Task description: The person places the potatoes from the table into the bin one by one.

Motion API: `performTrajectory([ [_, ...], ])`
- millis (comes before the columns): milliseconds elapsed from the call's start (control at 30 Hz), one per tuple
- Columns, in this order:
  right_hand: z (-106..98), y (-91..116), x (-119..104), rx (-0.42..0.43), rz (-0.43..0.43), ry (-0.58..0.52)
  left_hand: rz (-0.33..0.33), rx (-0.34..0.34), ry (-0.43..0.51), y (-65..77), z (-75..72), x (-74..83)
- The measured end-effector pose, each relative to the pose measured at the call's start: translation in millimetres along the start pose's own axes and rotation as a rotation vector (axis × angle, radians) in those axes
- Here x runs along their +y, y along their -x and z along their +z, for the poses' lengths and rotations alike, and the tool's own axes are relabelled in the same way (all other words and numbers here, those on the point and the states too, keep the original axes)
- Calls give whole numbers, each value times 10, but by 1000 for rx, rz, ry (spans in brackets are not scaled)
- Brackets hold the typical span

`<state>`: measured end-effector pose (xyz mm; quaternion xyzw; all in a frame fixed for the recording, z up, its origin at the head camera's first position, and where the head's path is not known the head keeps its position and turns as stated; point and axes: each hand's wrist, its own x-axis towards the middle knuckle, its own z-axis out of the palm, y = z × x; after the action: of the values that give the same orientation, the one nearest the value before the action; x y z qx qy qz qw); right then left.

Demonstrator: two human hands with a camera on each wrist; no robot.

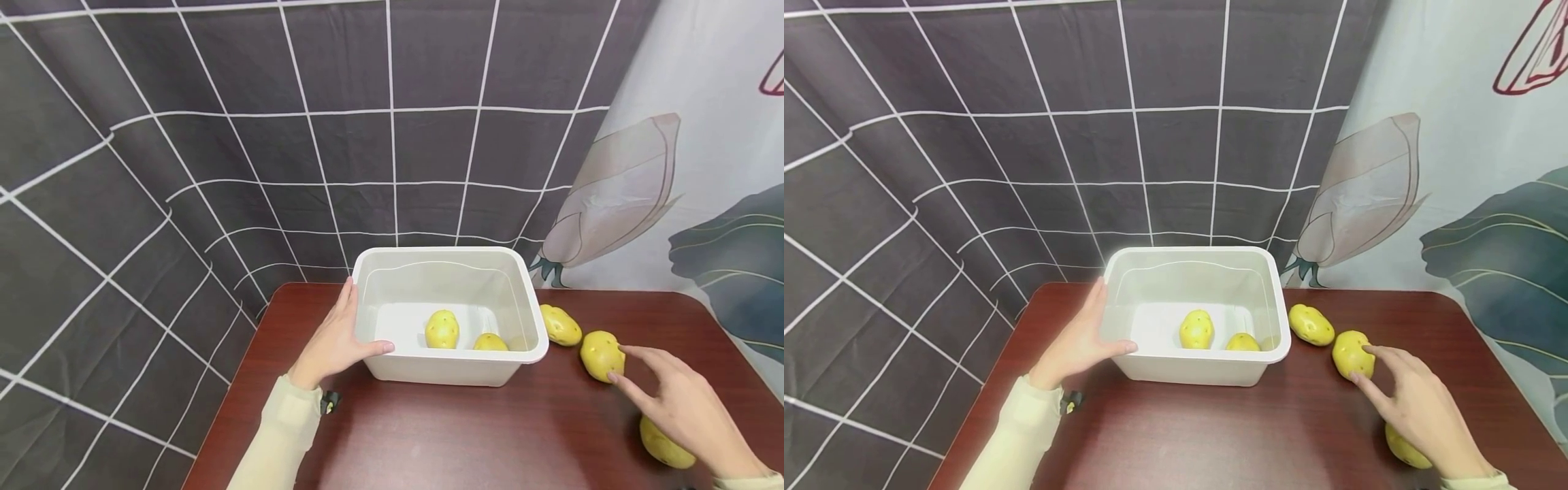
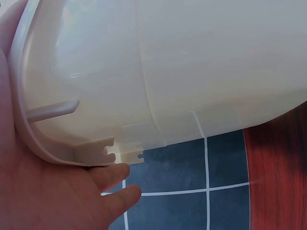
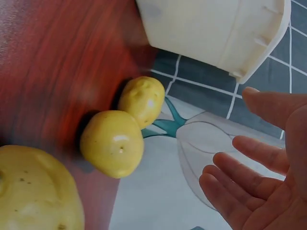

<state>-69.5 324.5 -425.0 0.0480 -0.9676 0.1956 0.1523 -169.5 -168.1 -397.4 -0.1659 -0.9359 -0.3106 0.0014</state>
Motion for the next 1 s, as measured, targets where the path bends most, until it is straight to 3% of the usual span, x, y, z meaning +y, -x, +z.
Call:
performTrajectory([
  [367,32,80,101,-13,52,23,4,7,-5,5,-3,0],
  [1000,152,165,315,-141,208,113,-5,-3,-17,3,11,-14],
])
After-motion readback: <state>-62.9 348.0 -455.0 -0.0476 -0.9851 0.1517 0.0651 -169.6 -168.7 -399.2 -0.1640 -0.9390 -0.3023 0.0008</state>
